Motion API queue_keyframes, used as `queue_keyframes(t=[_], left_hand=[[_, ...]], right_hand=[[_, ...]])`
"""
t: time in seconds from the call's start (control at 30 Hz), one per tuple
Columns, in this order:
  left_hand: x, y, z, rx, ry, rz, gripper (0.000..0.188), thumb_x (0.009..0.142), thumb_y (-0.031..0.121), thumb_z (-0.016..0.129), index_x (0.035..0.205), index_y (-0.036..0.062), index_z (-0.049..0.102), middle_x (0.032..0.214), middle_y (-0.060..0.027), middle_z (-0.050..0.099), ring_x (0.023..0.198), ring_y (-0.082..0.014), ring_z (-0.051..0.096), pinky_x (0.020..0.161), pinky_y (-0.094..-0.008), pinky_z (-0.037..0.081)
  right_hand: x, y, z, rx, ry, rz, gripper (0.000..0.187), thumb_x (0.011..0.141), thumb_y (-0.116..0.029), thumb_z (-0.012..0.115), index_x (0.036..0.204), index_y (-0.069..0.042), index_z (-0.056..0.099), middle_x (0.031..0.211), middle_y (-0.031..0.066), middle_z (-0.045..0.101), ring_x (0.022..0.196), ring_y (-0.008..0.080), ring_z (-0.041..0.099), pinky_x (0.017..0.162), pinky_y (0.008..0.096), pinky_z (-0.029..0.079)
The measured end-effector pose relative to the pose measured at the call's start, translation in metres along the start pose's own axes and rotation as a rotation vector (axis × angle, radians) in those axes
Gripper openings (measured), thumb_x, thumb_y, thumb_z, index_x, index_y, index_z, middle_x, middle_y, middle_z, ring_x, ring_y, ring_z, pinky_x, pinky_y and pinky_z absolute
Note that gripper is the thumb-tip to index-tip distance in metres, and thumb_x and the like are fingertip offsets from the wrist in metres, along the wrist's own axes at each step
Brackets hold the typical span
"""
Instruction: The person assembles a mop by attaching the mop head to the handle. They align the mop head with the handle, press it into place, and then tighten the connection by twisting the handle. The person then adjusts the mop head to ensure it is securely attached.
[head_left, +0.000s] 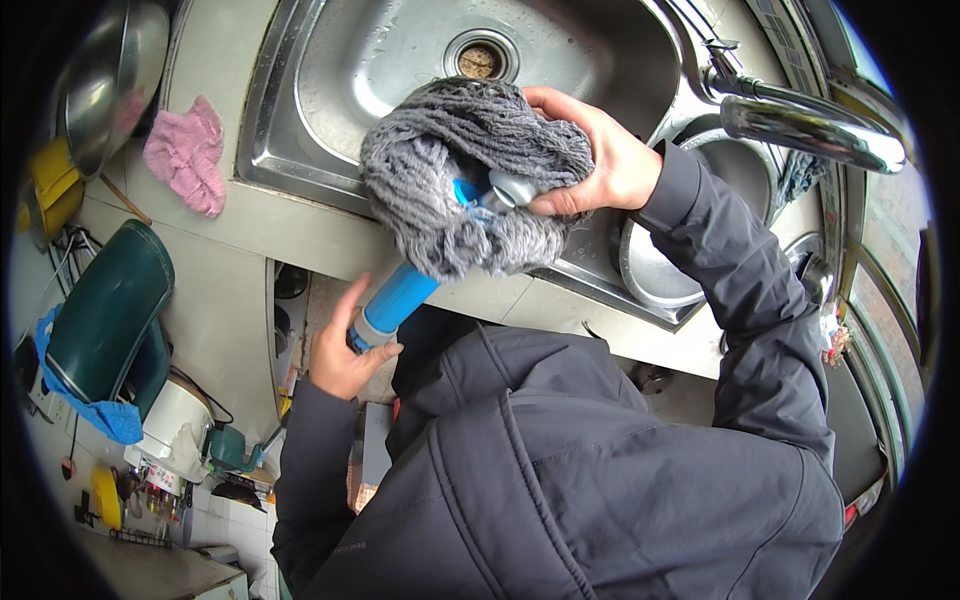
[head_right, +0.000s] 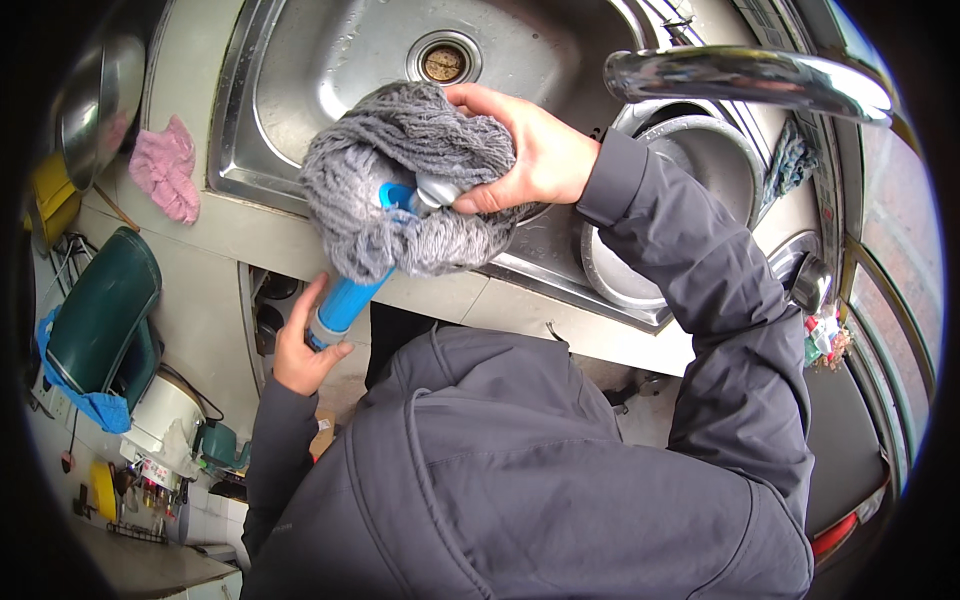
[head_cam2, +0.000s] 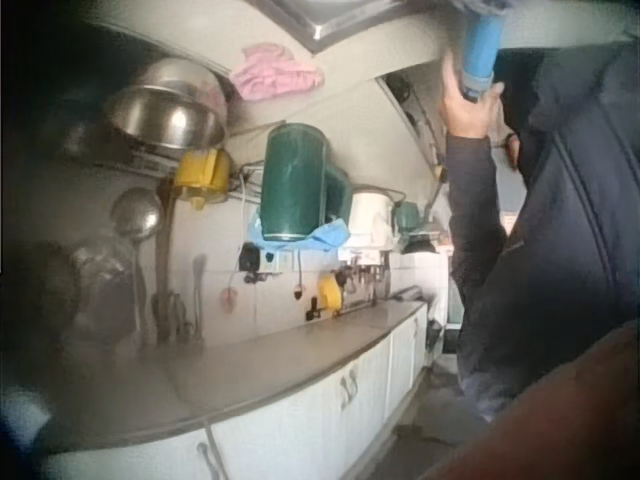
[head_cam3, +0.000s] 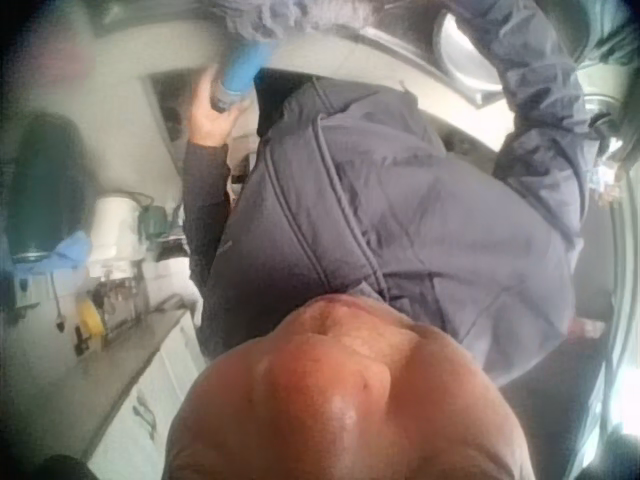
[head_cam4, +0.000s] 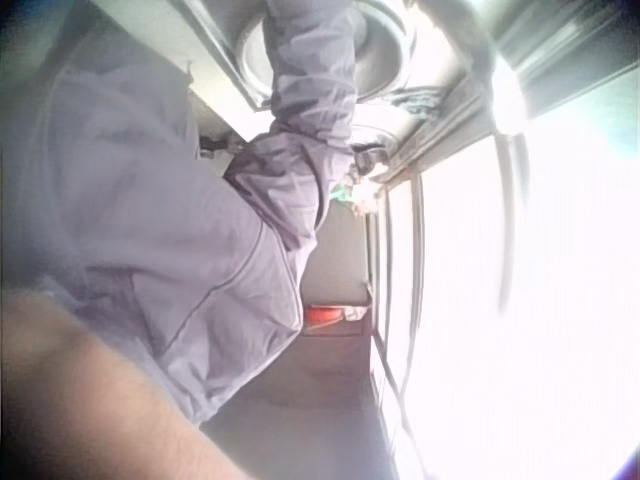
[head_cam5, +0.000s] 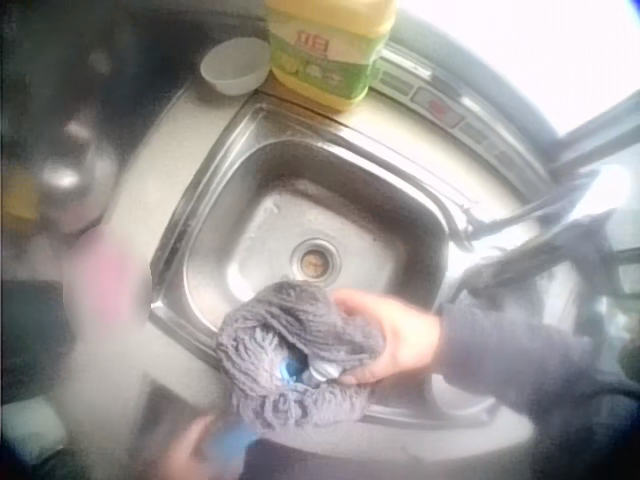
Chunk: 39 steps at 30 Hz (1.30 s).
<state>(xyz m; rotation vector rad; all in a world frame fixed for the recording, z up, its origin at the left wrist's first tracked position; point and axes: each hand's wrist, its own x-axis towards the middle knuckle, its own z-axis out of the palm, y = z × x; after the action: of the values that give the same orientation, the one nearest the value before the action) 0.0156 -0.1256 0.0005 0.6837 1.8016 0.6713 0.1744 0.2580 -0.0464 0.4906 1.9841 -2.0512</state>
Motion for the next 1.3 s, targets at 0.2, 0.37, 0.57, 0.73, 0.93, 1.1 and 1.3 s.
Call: queue_keyframes(t=[0.2, 0.37, 0.57, 0.73, 0.93, 1.1, 1.3], left_hand=[[-0.012, -0.034, -0.008, -0.017, -0.2, -0.307, 0.051, 0.079, 0.035, 0.089, 0.107, -0.0005, 0.065, 0.078, -0.0056, 0.067, 0.069, -0.0083, 0.059, 0.065, -0.0291, 0.05], [-0.006, -0.045, 0.001, -0.118, -0.155, -0.325, 0.041, 0.083, 0.027, 0.086, 0.103, -0.0042, 0.068, 0.077, -0.0042, 0.069, 0.066, -0.0069, 0.059, 0.065, -0.0276, 0.05], [0.007, -0.039, 0.005, -0.088, -0.154, -0.374, 0.034, 0.082, 0.025, 0.086, 0.086, -0.003, 0.067, 0.071, -0.0034, 0.067, 0.063, -0.0052, 0.054, 0.06, -0.0286, 0.048], [0.02, -0.036, 0.006, -0.182, -0.288, -0.328, 0.032, 0.082, 0.024, 0.084, 0.094, -0.0017, 0.068, 0.08, -0.0081, 0.071, 0.071, -0.0153, 0.066, 0.069, -0.0323, 0.053], [0.023, -0.031, 0.037, -0.196, -0.213, -0.363, 0.027, 0.083, 0.021, 0.079, 0.092, -0.002, 0.07, 0.076, -0.0134, 0.071, 0.07, -0.0263, 0.07, 0.07, -0.0382, 0.055], [0.014, -0.035, 0.045, -0.072, -0.05, -0.337, 0.027, 0.081, 0.022, 0.078, 0.095, 0.0008, 0.071, 0.084, -0.0194, 0.073, 0.081, -0.0373, 0.073, 0.074, -0.0403, 0.055], [-0.011, -0.02, 0.041, -0.078, 0.04, -0.276, 0.026, 0.078, 0.021, 0.078, 0.096, 0.0023, 0.072, 0.085, -0.0214, 0.072, 0.085, -0.0393, 0.073, 0.074, -0.0409, 0.056]], right_hand=[[-0.004, 0.01, 0.007, -0.099, 0.027, -0.018, 0.102, 0.068, -0.023, 0.094, 0.149, 0.006, 0.039, 0.141, 0.0209, 0.053, 0.137, 0.0299, 0.048, 0.117, 0.0393, 0.035], [-0.001, 0.016, 0.006, -0.003, -0.02, -0.054, 0.102, 0.07, -0.02, 0.092, 0.151, 0.004, 0.036, 0.143, 0.0186, 0.053, 0.137, 0.0273, 0.048, 0.117, 0.0382, 0.034], [0.0, 0.019, 0.003, -0.131, -0.045, -0.13, 0.1, 0.072, -0.016, 0.089, 0.153, 0.001, 0.033, 0.147, 0.0193, 0.049, 0.138, 0.0291, 0.047, 0.117, 0.0393, 0.035], [0.011, 0.024, 0.009, -0.13, -0.043, -0.151, 0.099, 0.074, -0.019, 0.089, 0.153, 0.003, 0.032, 0.147, 0.0202, 0.048, 0.138, 0.03, 0.047, 0.116, 0.0392, 0.035], [0.023, 0.011, 0.001, -0.042, -0.065, -0.183, 0.1, 0.069, -0.012, 0.087, 0.152, 0.003, 0.033, 0.144, 0.0149, 0.05, 0.134, 0.0246, 0.048, 0.114, 0.0361, 0.035], [0.028, -0.013, -0.006, -0.276, -0.066, -0.374, 0.094, 0.065, -0.014, 0.087, 0.145, 0.004, 0.041, 0.134, 0.0218, 0.053, 0.125, 0.0382, 0.053, 0.108, 0.0421, 0.042], [0.011, -0.043, -0.001, -0.304, -0.058, -0.39, 0.096, 0.064, -0.015, 0.087, 0.145, 0.005, 0.041, 0.138, 0.022, 0.052, 0.129, 0.0373, 0.051, 0.11, 0.0425, 0.04]])
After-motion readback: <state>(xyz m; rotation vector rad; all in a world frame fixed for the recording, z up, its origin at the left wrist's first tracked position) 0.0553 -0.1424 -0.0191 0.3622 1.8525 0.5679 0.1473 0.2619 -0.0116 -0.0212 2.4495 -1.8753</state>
